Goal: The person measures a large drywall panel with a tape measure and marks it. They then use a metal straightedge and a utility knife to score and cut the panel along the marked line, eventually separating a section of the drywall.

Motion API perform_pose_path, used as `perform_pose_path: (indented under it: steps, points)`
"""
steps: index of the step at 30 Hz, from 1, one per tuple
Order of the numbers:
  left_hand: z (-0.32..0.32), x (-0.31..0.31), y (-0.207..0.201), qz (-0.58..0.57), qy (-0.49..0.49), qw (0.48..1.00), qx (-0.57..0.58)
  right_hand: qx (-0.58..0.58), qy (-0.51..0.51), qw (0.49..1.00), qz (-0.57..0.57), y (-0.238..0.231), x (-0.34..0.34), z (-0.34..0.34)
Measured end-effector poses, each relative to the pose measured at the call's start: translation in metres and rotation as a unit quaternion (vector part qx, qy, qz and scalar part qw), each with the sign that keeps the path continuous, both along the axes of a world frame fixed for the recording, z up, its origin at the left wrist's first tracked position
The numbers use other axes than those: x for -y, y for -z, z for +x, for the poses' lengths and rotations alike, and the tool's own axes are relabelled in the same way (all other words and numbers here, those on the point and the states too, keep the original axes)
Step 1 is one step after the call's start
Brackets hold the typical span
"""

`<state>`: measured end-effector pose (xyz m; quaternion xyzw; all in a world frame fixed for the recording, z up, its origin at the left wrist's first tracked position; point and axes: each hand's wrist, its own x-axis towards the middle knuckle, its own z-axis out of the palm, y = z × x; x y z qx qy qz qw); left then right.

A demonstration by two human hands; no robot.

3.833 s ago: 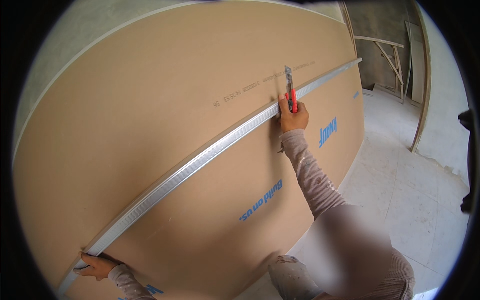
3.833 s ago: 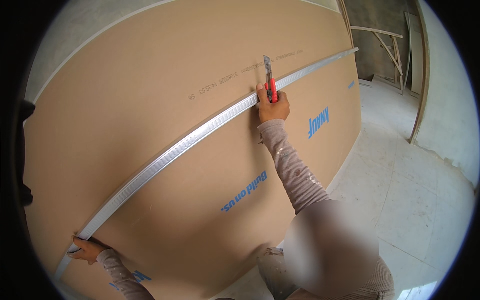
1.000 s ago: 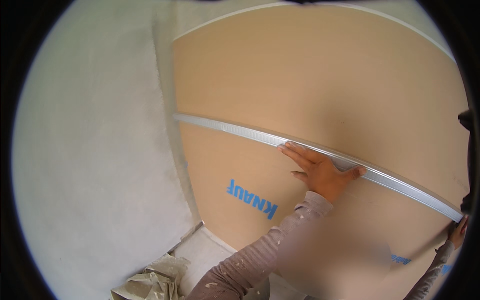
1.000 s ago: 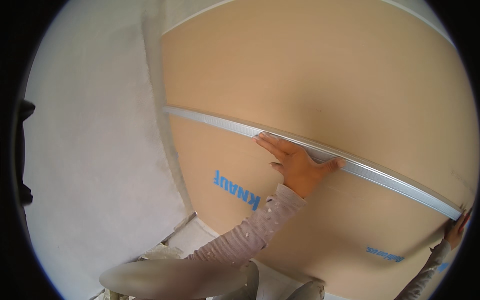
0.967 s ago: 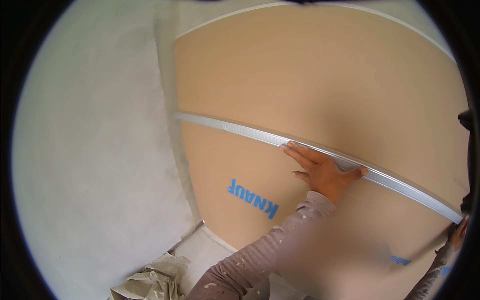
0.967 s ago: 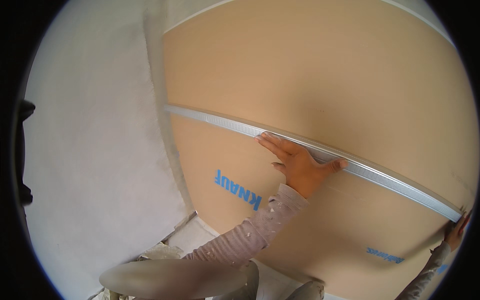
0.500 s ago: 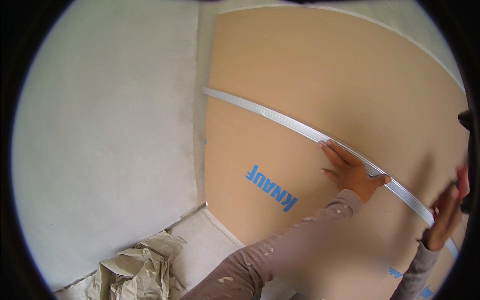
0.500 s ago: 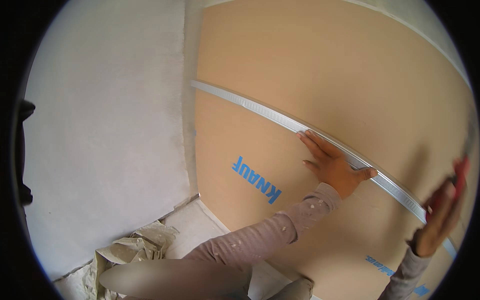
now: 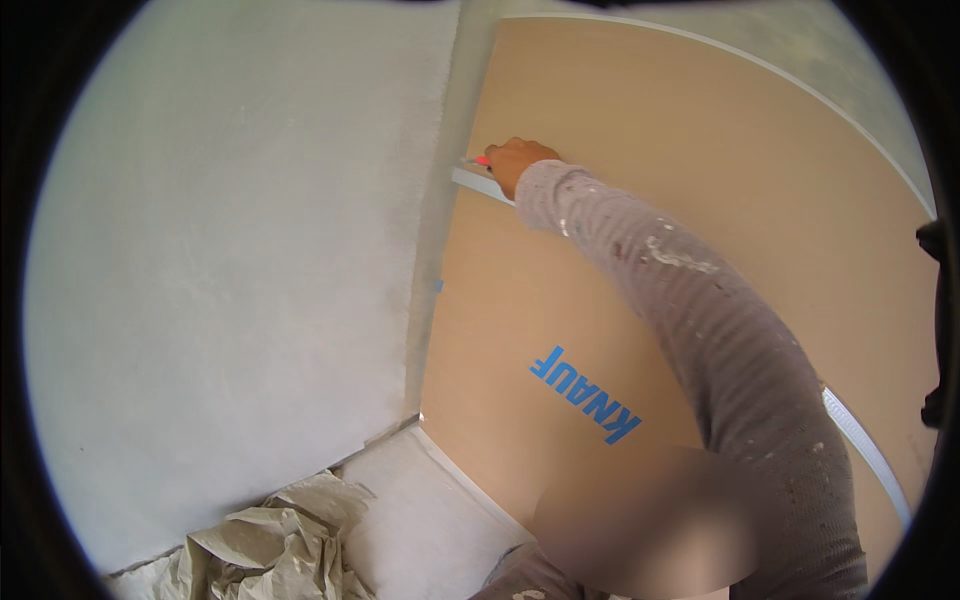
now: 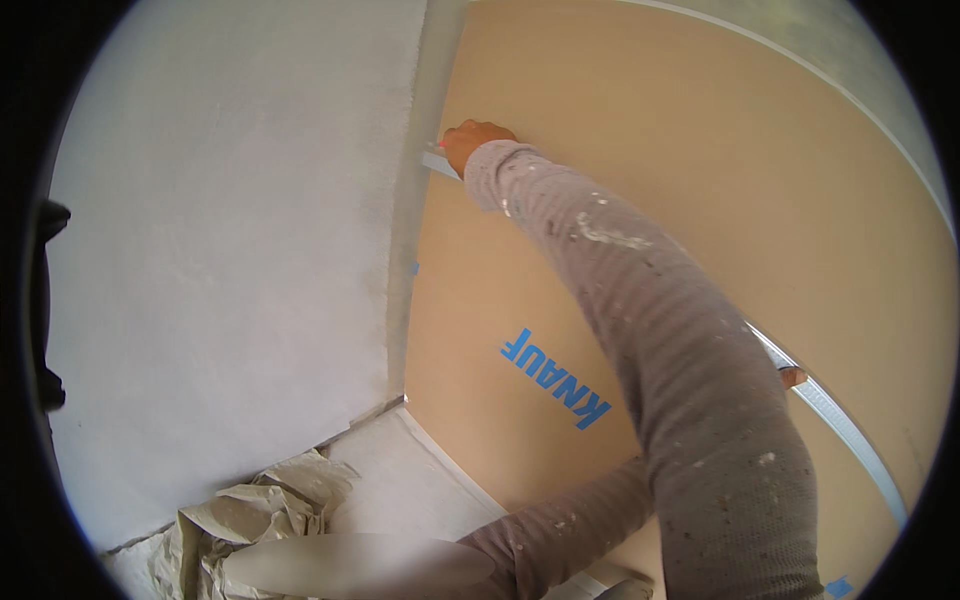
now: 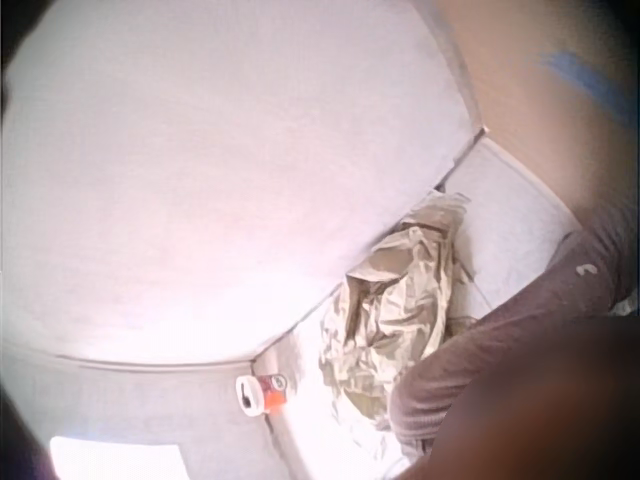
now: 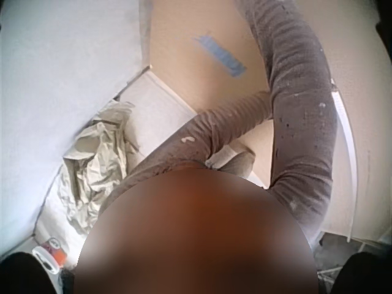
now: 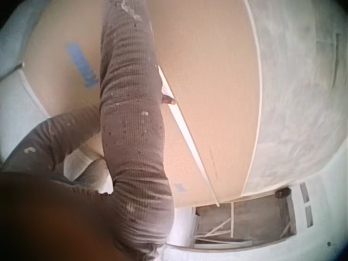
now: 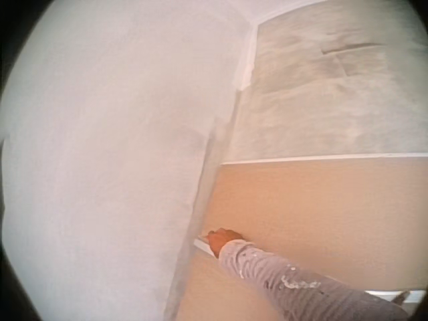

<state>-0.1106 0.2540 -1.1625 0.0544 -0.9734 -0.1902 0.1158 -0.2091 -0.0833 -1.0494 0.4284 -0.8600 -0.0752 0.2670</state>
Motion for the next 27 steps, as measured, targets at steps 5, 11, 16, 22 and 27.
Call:
perform_pose_path:
  steps: [5,11,16,22,27]
  points:
    - [0.001,0.003,-0.001,-0.001,0.031,1.0,-0.003,0.013,0.035,0.999,0.011,0.011,0.046,-0.027]
    - [-0.001,0.002,0.001,-0.002,0.052,0.999,-0.006,0.016,0.039,0.999,0.02,0.019,0.064,-0.045]
    - [-0.008,-0.005,0.005,-0.007,0.063,0.998,-0.003,0.012,0.046,0.998,0.034,0.01,0.062,-0.032]
    - [-0.017,-0.015,0.013,-0.014,0.071,0.997,0.0,0.011,0.054,0.996,0.072,-0.012,0.02,0.0]
    - [-0.027,-0.024,0.019,-0.013,0.072,0.997,0.0,0.024,0.053,0.996,0.074,-0.013,-0.041,0.024]
